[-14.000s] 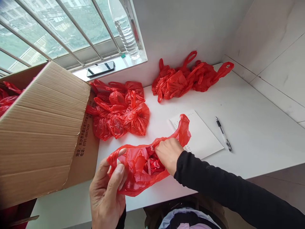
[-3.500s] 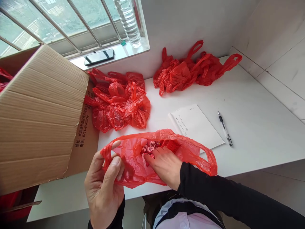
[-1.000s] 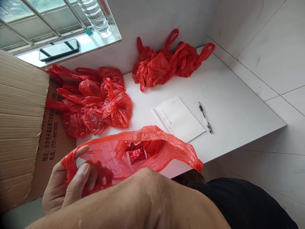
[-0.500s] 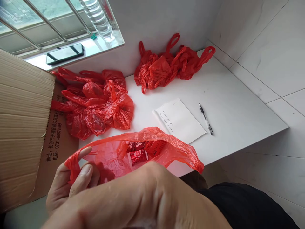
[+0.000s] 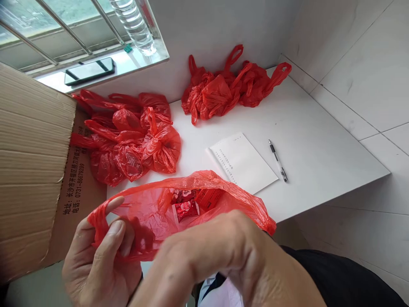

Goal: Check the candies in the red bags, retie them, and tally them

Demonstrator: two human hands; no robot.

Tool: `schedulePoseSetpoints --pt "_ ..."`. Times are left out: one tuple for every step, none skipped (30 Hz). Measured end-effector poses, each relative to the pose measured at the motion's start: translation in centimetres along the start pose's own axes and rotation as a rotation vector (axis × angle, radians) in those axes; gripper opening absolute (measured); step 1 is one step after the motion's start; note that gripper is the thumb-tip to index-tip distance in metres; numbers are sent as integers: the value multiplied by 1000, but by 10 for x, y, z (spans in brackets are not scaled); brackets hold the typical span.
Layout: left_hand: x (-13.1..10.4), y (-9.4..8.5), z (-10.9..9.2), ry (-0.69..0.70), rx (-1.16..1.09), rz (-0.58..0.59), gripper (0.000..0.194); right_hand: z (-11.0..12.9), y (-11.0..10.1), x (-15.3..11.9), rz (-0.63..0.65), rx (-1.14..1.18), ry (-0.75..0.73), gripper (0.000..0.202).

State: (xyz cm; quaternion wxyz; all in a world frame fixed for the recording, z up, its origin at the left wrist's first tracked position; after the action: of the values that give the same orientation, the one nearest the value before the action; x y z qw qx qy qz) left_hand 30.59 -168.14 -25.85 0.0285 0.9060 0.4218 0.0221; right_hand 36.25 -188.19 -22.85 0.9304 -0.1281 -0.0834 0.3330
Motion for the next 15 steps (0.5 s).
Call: schedulePoseSetpoints --pt "0 0 0 8 -7 13 32 2 -7 -2 9 76 2 16" --pt "0 0 -1 18 -10 21 30 5 -13 -3 22 167 4 15" --pt "0 0 -1 26 -8 24 28 8 -18 -3 34 249 8 16" --pt "-1 -1 -2 28 -7 24 26 9 -23 -3 46 293 10 15" --pt "-1 -1 -2 30 -7 26 26 9 -27 -2 57 279 2 12" --pt "-1 -1 -2 29 -8 29 25 9 -32 -2 62 194 -19 6" --pt "-1 -2 -3 29 -6 29 25 6 -36 -3 61 53 -33 7" --pt "-1 -2 -3 30 -3 29 25 2 -41 -4 41 -114 -47 15" --pt "-1 -2 -4 31 -2 30 26 -2 -47 -6 11 -284 -60 24" --pt "-1 -2 -4 30 2 31 26 -8 -53 -9 -21 -441 -64 31" --pt "-2 -2 -4 30 4 30 27 -15 -59 -11 -53 -575 -56 35" --pt "-2 -2 -5 29 4 31 27 -22 -64 -13 -74 -677 -36 37" --pt "-2 -1 -5 27 1 34 27 -29 -69 -16 -85 -748 -15 38" --pt "-2 -1 -4 23 -2 38 27 -35 -74 -17 -90 -793 1 38" --pt "-2 -2 -4 20 -3 40 27 -42 -79 -19 -90 -815 23 37"
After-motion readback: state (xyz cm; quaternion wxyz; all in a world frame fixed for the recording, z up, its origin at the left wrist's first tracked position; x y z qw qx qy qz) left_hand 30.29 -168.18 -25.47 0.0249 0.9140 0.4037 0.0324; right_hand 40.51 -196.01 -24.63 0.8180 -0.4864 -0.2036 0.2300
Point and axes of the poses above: each hand's wrist, its own x-axis towards the middle knuckle, its own y-axis out of the palm, z = x × y, the point moved 9 cm from there along x, towards the middle knuckle, and after that the axes turned 6 degrees about y, right-handed, at the moved point
